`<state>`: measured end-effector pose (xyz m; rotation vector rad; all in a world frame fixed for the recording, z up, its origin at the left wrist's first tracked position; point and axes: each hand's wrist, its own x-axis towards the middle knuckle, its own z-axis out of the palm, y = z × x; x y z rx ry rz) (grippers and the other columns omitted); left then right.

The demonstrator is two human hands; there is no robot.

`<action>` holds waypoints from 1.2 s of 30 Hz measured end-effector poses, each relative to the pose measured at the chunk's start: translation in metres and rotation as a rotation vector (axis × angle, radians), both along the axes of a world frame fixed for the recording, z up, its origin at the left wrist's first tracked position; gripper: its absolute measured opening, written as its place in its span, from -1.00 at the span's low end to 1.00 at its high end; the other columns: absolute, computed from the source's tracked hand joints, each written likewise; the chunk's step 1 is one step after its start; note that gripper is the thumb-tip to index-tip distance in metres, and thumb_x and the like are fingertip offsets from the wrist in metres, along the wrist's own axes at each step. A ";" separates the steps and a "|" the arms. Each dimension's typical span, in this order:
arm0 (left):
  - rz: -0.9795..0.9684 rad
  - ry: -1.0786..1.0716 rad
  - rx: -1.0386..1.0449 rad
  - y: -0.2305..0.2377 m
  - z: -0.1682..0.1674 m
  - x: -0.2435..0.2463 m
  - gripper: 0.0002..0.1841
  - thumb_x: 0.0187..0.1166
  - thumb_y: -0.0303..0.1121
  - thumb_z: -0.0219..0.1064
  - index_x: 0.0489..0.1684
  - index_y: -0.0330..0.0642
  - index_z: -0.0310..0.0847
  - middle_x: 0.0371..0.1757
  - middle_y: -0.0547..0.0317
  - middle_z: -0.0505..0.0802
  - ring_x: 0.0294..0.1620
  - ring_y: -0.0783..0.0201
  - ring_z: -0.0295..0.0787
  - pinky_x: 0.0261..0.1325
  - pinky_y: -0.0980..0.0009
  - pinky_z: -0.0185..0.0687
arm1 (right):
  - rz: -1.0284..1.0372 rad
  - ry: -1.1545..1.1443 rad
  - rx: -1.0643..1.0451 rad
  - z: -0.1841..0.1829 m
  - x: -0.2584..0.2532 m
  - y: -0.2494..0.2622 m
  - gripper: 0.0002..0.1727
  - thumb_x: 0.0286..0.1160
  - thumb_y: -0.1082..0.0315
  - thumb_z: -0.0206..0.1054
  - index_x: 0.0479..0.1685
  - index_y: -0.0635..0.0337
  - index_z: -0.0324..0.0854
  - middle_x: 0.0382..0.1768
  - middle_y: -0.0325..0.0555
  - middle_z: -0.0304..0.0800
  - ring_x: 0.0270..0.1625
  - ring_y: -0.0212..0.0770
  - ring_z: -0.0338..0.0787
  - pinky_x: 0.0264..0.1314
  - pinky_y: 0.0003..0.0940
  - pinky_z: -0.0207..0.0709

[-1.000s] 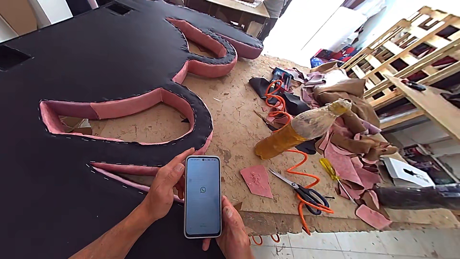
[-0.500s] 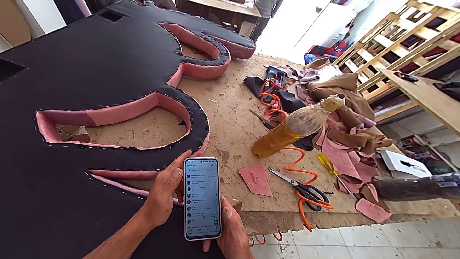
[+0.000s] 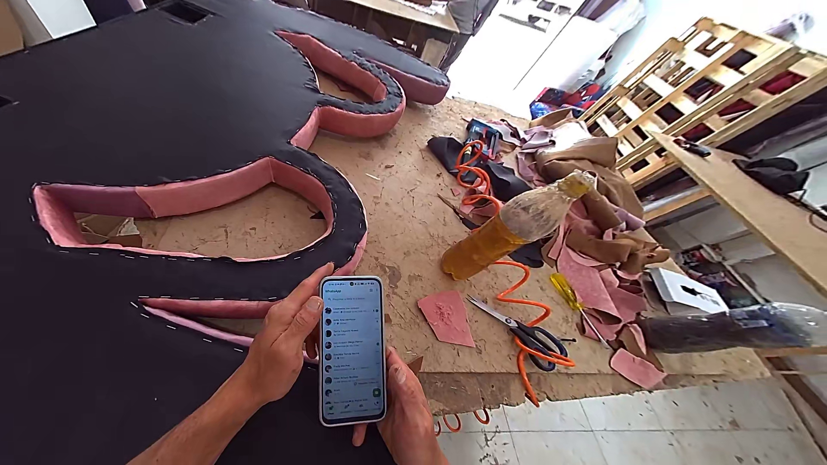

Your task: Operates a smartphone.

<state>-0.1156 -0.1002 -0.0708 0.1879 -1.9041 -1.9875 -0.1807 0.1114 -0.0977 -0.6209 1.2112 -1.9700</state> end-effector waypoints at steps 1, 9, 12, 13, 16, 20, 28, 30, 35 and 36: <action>-0.002 0.003 0.000 0.000 -0.001 0.000 -0.45 0.87 -0.13 -0.20 0.82 0.05 0.27 0.01 0.09 0.88 -0.31 0.25 0.83 -0.31 0.40 0.81 | 0.001 -0.002 -0.004 0.000 0.000 0.000 -0.35 0.81 -0.20 -0.03 0.45 0.23 0.38 0.13 0.08 0.83 -0.22 -0.08 0.94 -0.59 -0.25 0.78; 0.020 0.002 -0.020 0.000 0.000 0.000 -0.43 0.88 -0.08 -0.24 0.81 0.02 0.28 0.04 0.13 0.89 -0.28 0.28 0.84 -0.30 0.40 0.81 | 0.004 -0.005 0.008 0.001 0.000 -0.001 -0.35 0.81 -0.20 -0.03 0.40 0.24 0.39 0.10 0.09 0.84 -0.25 -0.08 0.94 -0.60 -0.24 0.78; 0.021 0.007 -0.023 0.001 0.001 0.000 -0.43 0.88 -0.12 -0.27 0.81 0.00 0.28 0.04 0.14 0.89 -0.28 0.28 0.84 -0.32 0.39 0.82 | 0.011 -0.003 0.004 0.001 -0.001 -0.001 -0.36 0.81 -0.20 -0.04 0.40 0.24 0.39 0.11 0.09 0.83 -0.23 -0.07 0.94 -0.58 -0.24 0.79; 0.021 0.007 -0.018 0.001 0.001 0.000 -0.43 0.87 -0.11 -0.28 0.81 0.00 0.27 0.04 0.14 0.89 -0.29 0.27 0.84 -0.33 0.39 0.81 | 0.013 -0.004 0.002 0.001 -0.001 -0.001 -0.37 0.82 -0.19 -0.04 0.39 0.24 0.39 0.11 0.10 0.83 -0.24 -0.07 0.94 -0.58 -0.24 0.79; 0.022 0.003 -0.012 0.001 0.002 0.001 -0.42 0.87 -0.12 -0.29 0.82 -0.01 0.27 0.07 0.14 0.90 -0.26 0.26 0.86 -0.33 0.37 0.83 | 0.018 -0.002 -0.004 0.001 -0.001 -0.001 -0.38 0.82 -0.18 -0.04 0.39 0.24 0.39 0.11 0.10 0.83 -0.24 -0.07 0.94 -0.58 -0.24 0.79; 0.024 0.003 -0.033 0.002 0.004 0.002 -0.41 0.87 -0.09 -0.30 0.81 -0.04 0.27 0.10 0.15 0.90 -0.22 0.26 0.87 -0.27 0.35 0.84 | 0.019 0.001 0.003 0.002 0.000 0.000 -0.40 0.83 -0.15 -0.03 0.41 0.22 0.38 0.12 0.08 0.83 -0.20 -0.07 0.95 -0.55 -0.23 0.80; 0.023 0.008 -0.044 0.003 0.005 0.002 -0.42 0.88 -0.11 -0.28 0.80 -0.04 0.27 0.13 0.17 0.90 -0.17 0.28 0.88 -0.20 0.35 0.86 | 0.006 0.023 0.005 0.001 0.001 0.000 -0.41 0.84 -0.14 -0.04 0.41 0.23 0.40 0.11 0.07 0.83 -0.22 -0.09 0.94 -0.56 -0.26 0.80; 0.020 0.000 -0.033 0.003 0.005 0.002 -0.44 0.87 -0.16 -0.25 0.80 -0.01 0.28 0.09 0.17 0.90 -0.21 0.27 0.88 -0.23 0.35 0.86 | 0.005 0.027 0.002 0.000 0.001 0.000 -0.40 0.84 -0.15 -0.04 0.41 0.23 0.40 0.11 0.08 0.83 -0.23 -0.10 0.94 -0.56 -0.26 0.80; 0.010 0.010 -0.041 0.002 0.005 0.002 -0.44 0.84 -0.22 -0.26 0.80 -0.03 0.28 0.11 0.17 0.89 -0.20 0.27 0.88 -0.22 0.34 0.87 | 0.005 0.042 0.016 0.001 0.001 0.001 -0.41 0.86 -0.13 -0.07 0.42 0.22 0.40 0.13 0.07 0.83 -0.19 -0.10 0.95 -0.55 -0.26 0.80; 0.009 0.015 -0.036 0.002 0.005 0.002 -0.44 0.85 -0.21 -0.27 0.80 -0.04 0.28 0.11 0.16 0.89 -0.20 0.27 0.88 -0.24 0.35 0.86 | 0.004 0.047 0.018 0.001 0.001 0.001 -0.41 0.86 -0.13 -0.08 0.42 0.22 0.40 0.13 0.07 0.83 -0.19 -0.10 0.95 -0.55 -0.26 0.80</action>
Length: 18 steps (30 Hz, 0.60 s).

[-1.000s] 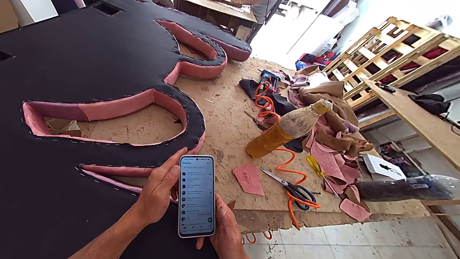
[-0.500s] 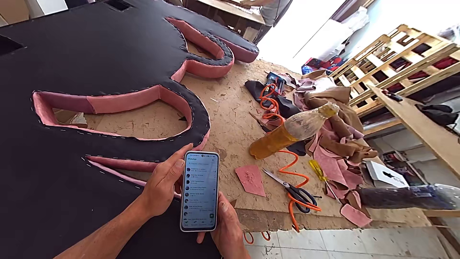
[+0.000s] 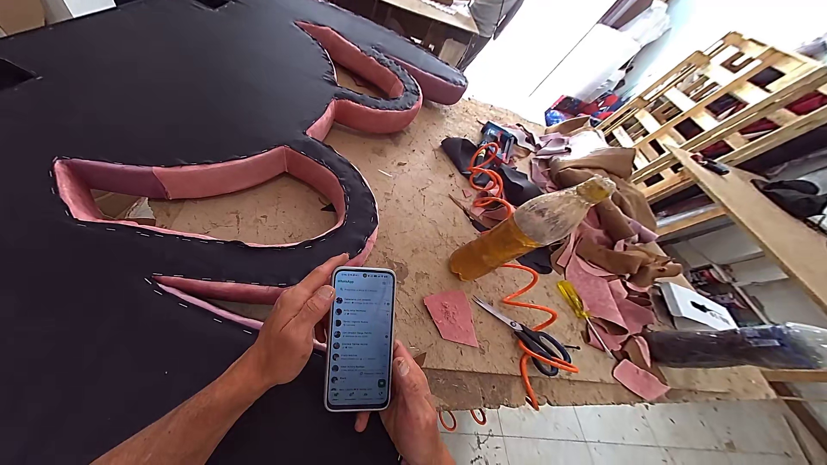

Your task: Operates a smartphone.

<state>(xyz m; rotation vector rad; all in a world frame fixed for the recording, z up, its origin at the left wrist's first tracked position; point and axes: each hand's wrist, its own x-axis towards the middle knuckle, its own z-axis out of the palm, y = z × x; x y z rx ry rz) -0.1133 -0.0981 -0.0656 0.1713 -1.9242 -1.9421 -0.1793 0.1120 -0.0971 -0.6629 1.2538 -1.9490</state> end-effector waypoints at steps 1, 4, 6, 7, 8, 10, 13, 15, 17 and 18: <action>-0.004 -0.001 0.007 0.000 0.000 0.000 -0.44 0.85 -0.21 -0.27 0.80 -0.03 0.28 0.11 0.15 0.89 -0.21 0.26 0.88 -0.26 0.36 0.85 | -0.001 0.001 0.000 0.000 0.000 0.000 -0.41 0.86 -0.13 -0.07 0.42 0.23 0.40 0.12 0.07 0.83 -0.20 -0.09 0.95 -0.56 -0.26 0.80; -0.048 -0.020 0.062 0.000 0.003 0.001 -0.40 0.71 -0.28 -0.04 0.82 -0.01 0.21 0.14 0.10 0.90 -0.11 0.19 0.91 -0.16 0.27 0.89 | -0.003 -0.002 0.006 0.001 0.001 0.000 -0.43 0.87 -0.12 -0.08 0.41 0.21 0.40 0.12 0.07 0.83 -0.22 -0.10 0.95 -0.56 -0.26 0.80; -0.055 -0.057 0.057 0.001 0.005 0.002 -0.24 0.50 -0.36 0.19 0.85 0.06 0.15 0.15 0.13 0.90 -0.04 0.17 0.93 -0.09 0.23 0.93 | -0.003 -0.005 0.005 0.001 0.001 0.000 -0.45 0.87 -0.10 -0.08 0.39 0.21 0.40 0.11 0.07 0.83 -0.23 -0.10 0.94 -0.55 -0.26 0.80; -0.046 -0.074 0.033 0.002 0.005 0.002 -0.18 0.43 -0.39 0.27 0.86 0.10 0.14 0.12 0.17 0.91 -0.06 0.19 0.93 -0.11 0.24 0.93 | -0.002 -0.005 0.001 0.001 0.001 0.000 -0.46 0.88 -0.09 -0.08 0.38 0.21 0.40 0.11 0.07 0.83 -0.23 -0.10 0.94 -0.56 -0.26 0.81; -0.026 -0.087 -0.004 0.003 0.005 0.002 -0.14 0.36 -0.40 0.32 0.85 0.12 0.14 0.08 0.21 0.92 -0.10 0.23 0.93 -0.14 0.27 0.93 | -0.002 -0.005 -0.003 0.001 0.001 0.000 -0.46 0.88 -0.09 -0.07 0.39 0.21 0.41 0.11 0.07 0.82 -0.23 -0.10 0.94 -0.56 -0.26 0.81; 0.021 -0.109 -0.076 0.005 0.004 0.001 -0.10 0.32 -0.38 0.40 0.84 0.15 0.15 0.03 0.30 0.93 -0.13 0.30 0.92 -0.17 0.33 0.92 | -0.001 0.008 -0.003 0.000 0.001 0.000 -0.47 0.88 -0.07 -0.07 0.40 0.21 0.40 0.11 0.06 0.82 -0.23 -0.11 0.94 -0.55 -0.28 0.81; 0.082 -0.126 -0.101 0.010 0.002 -0.001 -0.12 0.34 -0.39 0.47 0.81 0.15 0.19 0.03 0.33 0.93 -0.17 0.33 0.93 -0.16 0.34 0.93 | -0.003 0.034 0.012 0.000 0.000 0.000 -0.45 0.88 -0.08 -0.08 0.40 0.23 0.40 0.11 0.03 0.82 -0.22 -0.14 0.94 -0.55 -0.28 0.81; 0.068 -0.113 -0.066 0.011 0.002 0.000 -0.16 0.39 -0.35 0.41 0.81 0.12 0.19 0.05 0.30 0.92 -0.13 0.30 0.93 -0.13 0.31 0.93 | -0.002 0.032 0.017 0.000 0.000 0.000 -0.45 0.88 -0.09 -0.08 0.41 0.22 0.40 0.11 0.03 0.83 -0.21 -0.14 0.94 -0.55 -0.28 0.81; 0.029 -0.096 -0.012 0.009 0.002 0.001 -0.24 0.50 -0.24 0.28 0.82 0.11 0.16 0.08 0.25 0.92 -0.07 0.26 0.93 -0.11 0.27 0.94 | 0.002 0.021 0.010 0.001 0.000 0.000 -0.45 0.87 -0.10 -0.07 0.41 0.21 0.40 0.13 0.04 0.82 -0.19 -0.12 0.94 -0.53 -0.27 0.82; 0.014 -0.082 0.019 0.008 0.003 0.001 -0.28 0.55 -0.23 0.21 0.83 0.09 0.15 0.10 0.22 0.92 -0.05 0.23 0.93 -0.10 0.25 0.93 | 0.000 0.016 0.009 0.001 0.000 -0.001 -0.45 0.87 -0.10 -0.06 0.41 0.21 0.41 0.13 0.04 0.83 -0.19 -0.12 0.95 -0.54 -0.27 0.82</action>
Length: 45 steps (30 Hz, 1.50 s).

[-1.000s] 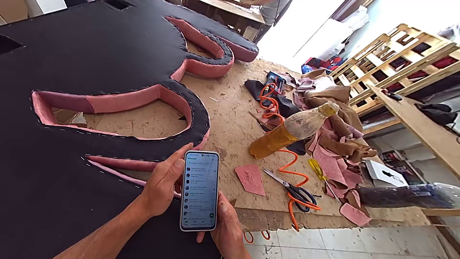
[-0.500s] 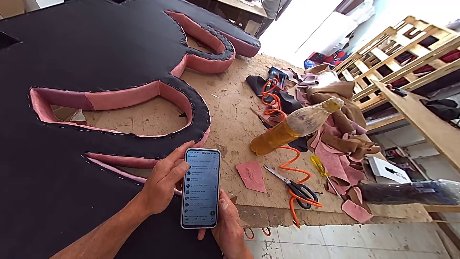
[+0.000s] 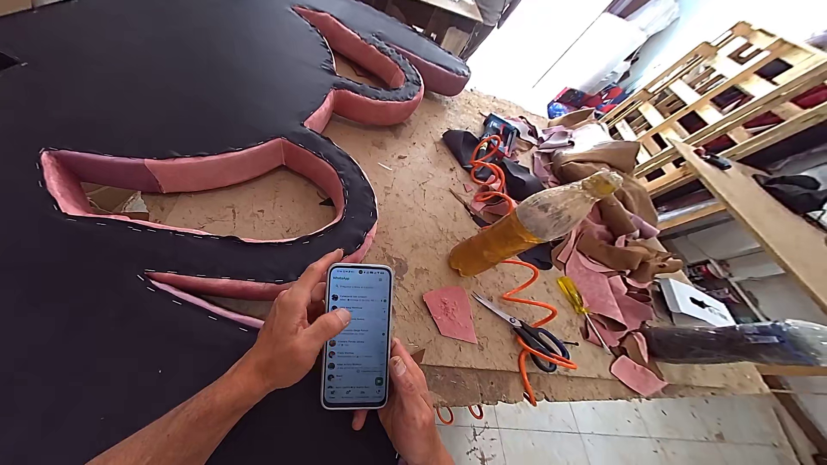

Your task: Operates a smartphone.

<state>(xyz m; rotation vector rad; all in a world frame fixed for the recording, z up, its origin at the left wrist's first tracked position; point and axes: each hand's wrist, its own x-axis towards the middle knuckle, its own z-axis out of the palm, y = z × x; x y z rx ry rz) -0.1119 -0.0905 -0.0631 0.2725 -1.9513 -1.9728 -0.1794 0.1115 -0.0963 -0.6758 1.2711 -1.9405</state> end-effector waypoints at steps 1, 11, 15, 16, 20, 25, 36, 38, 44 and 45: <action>-0.012 0.020 0.027 -0.001 0.000 0.000 -0.31 0.60 -0.25 0.13 0.84 0.07 0.15 0.12 0.17 0.91 -0.03 0.20 0.93 -0.08 0.23 0.92 | 0.000 -0.002 -0.003 0.000 0.000 0.000 -0.44 0.87 -0.10 -0.06 0.41 0.21 0.41 0.13 0.04 0.83 -0.19 -0.11 0.95 -0.54 -0.26 0.82; 0.002 0.029 0.049 0.007 -0.005 0.000 -0.39 0.81 -0.12 -0.17 0.88 -0.01 0.11 0.28 0.20 0.84 0.06 0.29 0.87 -0.04 0.34 0.86 | -0.012 -0.063 0.006 0.001 0.000 0.000 -0.44 0.86 -0.11 -0.07 0.37 0.21 0.43 0.10 0.08 0.83 -0.22 -0.09 0.94 -0.51 -0.26 0.82; -0.010 0.015 0.059 0.009 -0.004 0.002 -0.43 0.83 -0.13 -0.17 0.82 0.00 0.21 0.13 0.20 0.87 -0.11 0.32 0.87 -0.19 0.41 0.85 | -0.069 -0.031 0.051 0.004 -0.002 -0.007 -0.46 0.86 -0.11 -0.08 0.31 0.18 0.49 -0.02 0.09 0.84 -0.33 -0.10 0.92 -0.54 -0.26 0.80; -0.003 0.018 0.051 0.009 -0.005 0.002 -0.44 0.83 -0.13 -0.17 0.79 -0.02 0.25 0.08 0.20 0.87 -0.20 0.34 0.85 -0.30 0.44 0.81 | -0.092 -0.016 0.070 0.006 -0.003 -0.009 -0.45 0.86 -0.13 -0.08 0.30 0.16 0.51 -0.06 0.08 0.84 -0.36 -0.11 0.90 -0.55 -0.27 0.79; 0.011 0.020 0.038 0.006 -0.006 0.001 -0.47 0.87 -0.13 -0.22 0.69 -0.06 0.38 0.01 0.18 0.88 -0.32 0.35 0.82 -0.44 0.50 0.74 | -0.139 0.019 0.121 0.005 -0.009 -0.019 -0.45 0.85 -0.13 -0.11 0.25 0.11 0.58 -0.13 0.06 0.83 -0.44 -0.13 0.87 -0.58 -0.26 0.78; -0.007 0.006 0.053 0.002 -0.008 -0.002 -0.50 0.87 -0.16 -0.25 0.58 -0.07 0.47 -0.11 0.15 0.87 -0.42 0.34 0.77 -0.53 0.51 0.67 | -0.102 -0.027 0.107 0.003 -0.014 -0.017 -0.49 0.85 -0.04 -0.12 0.30 0.12 0.58 -0.11 0.10 0.83 -0.45 -0.11 0.87 -0.59 -0.24 0.78; -0.011 0.028 0.092 -0.001 -0.014 -0.003 -0.48 0.87 -0.19 -0.29 0.52 -0.15 0.52 -0.23 0.12 0.86 -0.47 0.33 0.78 -0.50 0.48 0.72 | 0.014 -0.128 0.043 0.002 -0.025 -0.010 -0.59 0.61 0.33 -0.08 0.29 0.13 0.58 -0.01 0.11 0.85 -0.28 -0.11 0.92 -0.45 -0.23 0.81; -0.003 0.028 0.092 -0.001 -0.015 -0.004 -0.48 0.86 -0.18 -0.28 0.48 -0.15 0.54 -0.28 0.14 0.84 -0.54 0.37 0.72 -0.57 0.53 0.65 | 0.041 -0.130 0.053 0.002 -0.027 -0.009 -0.54 0.46 0.45 -0.07 0.31 0.15 0.54 0.02 0.10 0.84 -0.21 -0.09 0.92 -0.40 -0.20 0.82; -0.010 0.049 0.142 -0.002 -0.016 -0.006 -0.48 0.85 -0.22 -0.29 0.50 -0.19 0.52 -0.19 0.07 0.87 -0.37 0.31 0.82 -0.39 0.45 0.78 | 0.068 -0.020 0.095 0.002 -0.026 -0.007 -0.43 0.29 0.59 0.05 0.40 0.16 0.48 0.06 0.09 0.83 -0.12 -0.07 0.93 -0.27 -0.14 0.86; -0.009 0.051 0.143 -0.002 -0.015 -0.007 -0.48 0.85 -0.22 -0.29 0.50 -0.19 0.52 -0.17 0.07 0.88 -0.34 0.30 0.84 -0.36 0.44 0.79 | 0.067 -0.002 0.106 0.003 -0.026 -0.007 -0.44 0.32 0.59 0.09 0.42 0.17 0.47 0.06 0.10 0.83 -0.13 -0.06 0.93 -0.27 -0.15 0.86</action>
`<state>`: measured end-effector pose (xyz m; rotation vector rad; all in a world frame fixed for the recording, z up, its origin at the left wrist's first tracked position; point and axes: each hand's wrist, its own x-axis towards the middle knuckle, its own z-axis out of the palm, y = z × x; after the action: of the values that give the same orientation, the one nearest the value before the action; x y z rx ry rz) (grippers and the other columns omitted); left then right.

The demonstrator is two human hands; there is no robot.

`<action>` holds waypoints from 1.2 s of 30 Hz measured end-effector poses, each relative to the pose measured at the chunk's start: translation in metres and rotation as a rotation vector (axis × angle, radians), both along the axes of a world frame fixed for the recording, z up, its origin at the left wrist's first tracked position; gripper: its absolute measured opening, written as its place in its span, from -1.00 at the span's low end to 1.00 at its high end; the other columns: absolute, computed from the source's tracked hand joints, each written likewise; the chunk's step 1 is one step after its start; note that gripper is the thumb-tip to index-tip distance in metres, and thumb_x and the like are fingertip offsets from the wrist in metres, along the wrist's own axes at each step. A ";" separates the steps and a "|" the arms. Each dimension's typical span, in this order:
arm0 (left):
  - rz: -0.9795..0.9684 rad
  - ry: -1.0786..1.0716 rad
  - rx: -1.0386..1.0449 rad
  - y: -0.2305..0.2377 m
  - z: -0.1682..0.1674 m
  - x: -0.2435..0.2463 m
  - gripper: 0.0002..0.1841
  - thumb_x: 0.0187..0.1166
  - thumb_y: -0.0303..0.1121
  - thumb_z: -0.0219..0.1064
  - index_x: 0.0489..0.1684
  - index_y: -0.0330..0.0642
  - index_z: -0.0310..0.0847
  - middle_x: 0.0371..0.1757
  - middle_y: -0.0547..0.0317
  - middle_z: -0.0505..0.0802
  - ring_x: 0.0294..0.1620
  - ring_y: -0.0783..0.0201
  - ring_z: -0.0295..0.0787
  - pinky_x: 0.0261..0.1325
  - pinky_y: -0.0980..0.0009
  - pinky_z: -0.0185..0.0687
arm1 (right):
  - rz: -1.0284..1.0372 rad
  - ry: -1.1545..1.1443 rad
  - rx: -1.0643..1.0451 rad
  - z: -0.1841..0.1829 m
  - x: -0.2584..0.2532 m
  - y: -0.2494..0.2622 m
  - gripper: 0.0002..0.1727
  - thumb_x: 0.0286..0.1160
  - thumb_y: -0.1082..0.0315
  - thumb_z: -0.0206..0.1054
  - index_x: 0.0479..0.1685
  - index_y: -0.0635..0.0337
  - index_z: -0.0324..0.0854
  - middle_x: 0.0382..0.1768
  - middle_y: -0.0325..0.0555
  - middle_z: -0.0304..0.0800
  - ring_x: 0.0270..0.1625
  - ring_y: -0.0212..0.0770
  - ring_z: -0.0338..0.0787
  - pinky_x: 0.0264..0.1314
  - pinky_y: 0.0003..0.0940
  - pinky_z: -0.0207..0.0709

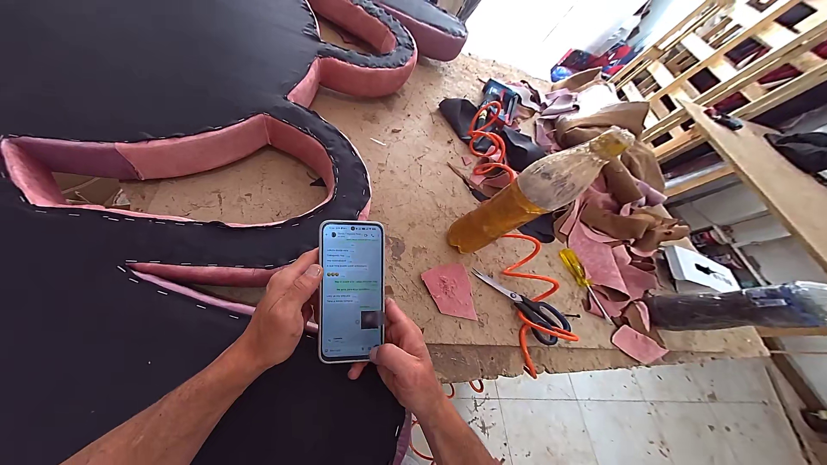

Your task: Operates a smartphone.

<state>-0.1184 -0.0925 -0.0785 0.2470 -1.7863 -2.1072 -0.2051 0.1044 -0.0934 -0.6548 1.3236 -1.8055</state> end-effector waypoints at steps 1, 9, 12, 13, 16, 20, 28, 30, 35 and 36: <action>0.001 -0.001 -0.006 0.000 0.001 0.000 -0.48 0.85 -0.23 -0.29 0.51 -0.18 0.52 -0.16 0.07 0.88 -0.31 0.30 0.85 -0.33 0.43 0.80 | -0.005 0.019 0.014 0.001 0.001 0.000 -0.44 0.33 0.58 0.14 0.44 0.17 0.46 0.06 0.11 0.84 -0.16 -0.05 0.93 -0.28 -0.16 0.87; 0.009 0.002 -0.075 -0.001 0.003 0.001 -0.47 0.85 -0.25 -0.29 0.52 -0.21 0.53 -0.13 0.08 0.89 -0.27 0.29 0.85 -0.27 0.39 0.81 | -0.001 0.035 0.006 -0.001 0.001 0.002 -0.45 0.43 0.50 0.19 0.50 0.11 0.43 0.07 0.12 0.82 -0.22 -0.05 0.91 -0.32 -0.19 0.85; 0.020 -0.007 -0.098 0.000 0.003 0.001 -0.47 0.86 -0.24 -0.29 0.50 -0.21 0.55 -0.11 0.11 0.90 -0.25 0.31 0.85 -0.25 0.39 0.82 | 0.003 -0.009 -0.031 -0.003 0.000 0.003 -0.46 0.45 0.47 0.11 0.49 0.08 0.45 0.07 0.11 0.82 -0.20 -0.08 0.92 -0.35 -0.19 0.84; 0.022 -0.009 -0.101 -0.001 0.003 0.001 -0.47 0.86 -0.24 -0.28 0.50 -0.21 0.56 -0.10 0.11 0.90 -0.24 0.30 0.85 -0.23 0.39 0.82 | 0.009 -0.022 -0.049 -0.004 0.000 0.003 -0.47 0.47 0.46 0.10 0.50 0.07 0.46 0.08 0.11 0.82 -0.19 -0.09 0.92 -0.34 -0.19 0.83; 0.025 -0.018 -0.110 -0.002 0.001 0.001 -0.47 0.87 -0.24 -0.29 0.46 -0.21 0.59 -0.13 0.11 0.89 -0.23 0.30 0.85 -0.20 0.37 0.82 | 0.018 -0.053 -0.092 -0.004 -0.001 0.002 -0.50 0.49 0.44 0.08 0.46 0.06 0.50 0.07 0.09 0.84 -0.20 -0.12 0.92 -0.37 -0.22 0.83; 0.026 -0.021 -0.101 -0.002 0.000 0.001 -0.46 0.87 -0.24 -0.30 0.45 -0.20 0.60 -0.21 0.10 0.88 -0.34 0.29 0.82 -0.31 0.38 0.79 | 0.020 -0.082 -0.101 -0.002 -0.002 0.002 -0.53 0.53 0.43 0.03 0.44 0.08 0.50 0.06 0.12 0.83 -0.25 -0.12 0.92 -0.40 -0.25 0.81; 0.036 -0.003 -0.102 -0.001 0.001 0.001 -0.48 0.86 -0.26 -0.28 0.41 -0.23 0.62 -0.26 0.12 0.86 -0.42 0.32 0.78 -0.37 0.43 0.75 | -0.054 -0.084 -0.053 0.000 0.002 0.000 -0.56 0.56 0.44 -0.06 0.34 0.11 0.54 0.00 0.10 0.85 -0.30 -0.13 0.92 -0.50 -0.28 0.79; 0.033 0.001 -0.102 -0.001 0.001 0.001 -0.48 0.87 -0.26 -0.27 0.40 -0.23 0.62 -0.27 0.11 0.86 -0.44 0.32 0.77 -0.40 0.43 0.74 | -0.060 -0.079 -0.049 0.000 0.003 -0.001 -0.58 0.56 0.45 -0.06 0.31 0.13 0.56 -0.03 0.11 0.86 -0.33 -0.13 0.91 -0.50 -0.28 0.78; 0.032 0.001 -0.109 -0.002 0.000 0.000 -0.49 0.87 -0.26 -0.26 0.37 -0.24 0.63 -0.30 0.11 0.85 -0.45 0.32 0.76 -0.43 0.44 0.72 | -0.070 -0.058 -0.024 -0.001 0.004 -0.002 -0.59 0.52 0.49 0.00 0.29 0.15 0.57 -0.06 0.12 0.86 -0.34 -0.13 0.91 -0.47 -0.27 0.80; 0.030 -0.003 -0.106 -0.002 0.000 0.000 -0.50 0.86 -0.26 -0.26 0.38 -0.23 0.63 -0.30 0.11 0.85 -0.46 0.32 0.76 -0.43 0.44 0.72 | -0.071 -0.055 -0.023 -0.001 0.004 -0.002 -0.59 0.51 0.49 0.01 0.29 0.15 0.57 -0.06 0.13 0.86 -0.34 -0.12 0.91 -0.47 -0.27 0.80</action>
<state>-0.1180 -0.0946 -0.0783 0.2471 -1.8774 -1.9859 -0.2013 0.1028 -0.0942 -0.5722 1.3059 -1.8846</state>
